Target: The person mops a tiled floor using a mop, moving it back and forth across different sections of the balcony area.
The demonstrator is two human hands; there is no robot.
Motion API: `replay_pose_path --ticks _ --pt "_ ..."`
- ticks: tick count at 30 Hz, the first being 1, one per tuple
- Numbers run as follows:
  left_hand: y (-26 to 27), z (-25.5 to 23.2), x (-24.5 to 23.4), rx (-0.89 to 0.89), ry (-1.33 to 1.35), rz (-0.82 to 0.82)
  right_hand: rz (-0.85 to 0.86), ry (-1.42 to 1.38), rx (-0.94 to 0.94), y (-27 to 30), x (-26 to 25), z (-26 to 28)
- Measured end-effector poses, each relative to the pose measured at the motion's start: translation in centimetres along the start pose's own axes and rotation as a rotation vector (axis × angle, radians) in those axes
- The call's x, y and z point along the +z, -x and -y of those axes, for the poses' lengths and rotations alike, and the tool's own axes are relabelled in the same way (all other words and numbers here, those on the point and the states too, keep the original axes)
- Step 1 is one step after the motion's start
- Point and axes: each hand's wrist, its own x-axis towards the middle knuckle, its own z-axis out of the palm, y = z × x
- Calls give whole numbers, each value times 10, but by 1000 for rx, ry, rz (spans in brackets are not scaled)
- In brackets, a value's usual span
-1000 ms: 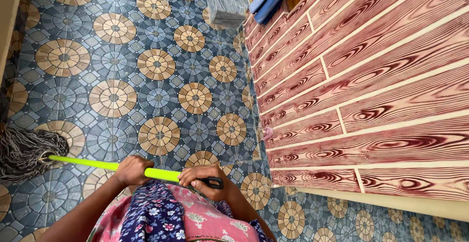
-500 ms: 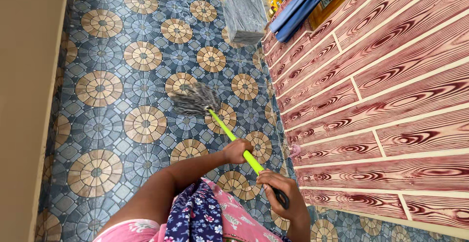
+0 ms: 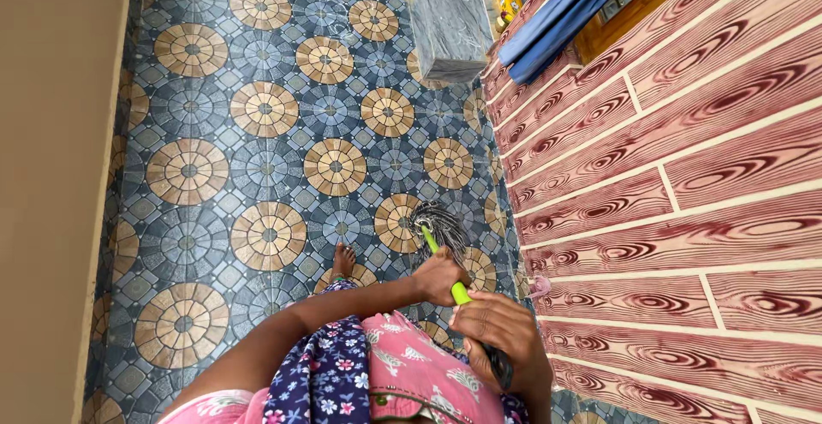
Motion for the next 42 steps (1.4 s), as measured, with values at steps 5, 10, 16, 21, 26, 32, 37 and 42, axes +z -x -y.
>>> replay_pose_path --ticks 5,10,16,21,26,32,37,42 --pt "-20 98 -77 -263 36 -131 50 -81 -96 -75 0 -82" --pt "-15 218 -128 -485 63 -336 85 -291 -135 -145 63 -205" --pt "42 329 -202 -856 -182 -388 49 -651 -24 -233 159 -279" --pt "123 343 -234 -1046 -273 -362 87 -928 -49 -284 203 -280" --pt "170 329 -243 -887 -277 -495 266 -1104 3 -334 187 -269" --pt "150 345 -285 -180 -322 -747 405 -1040 -16 -411 126 -242" --pt "125 387 -339 -197 -213 -586 452 -787 -58 -456 114 -206" --pt "108 440 -405 -542 -475 -513 235 -469 -12 -497 192 -227"
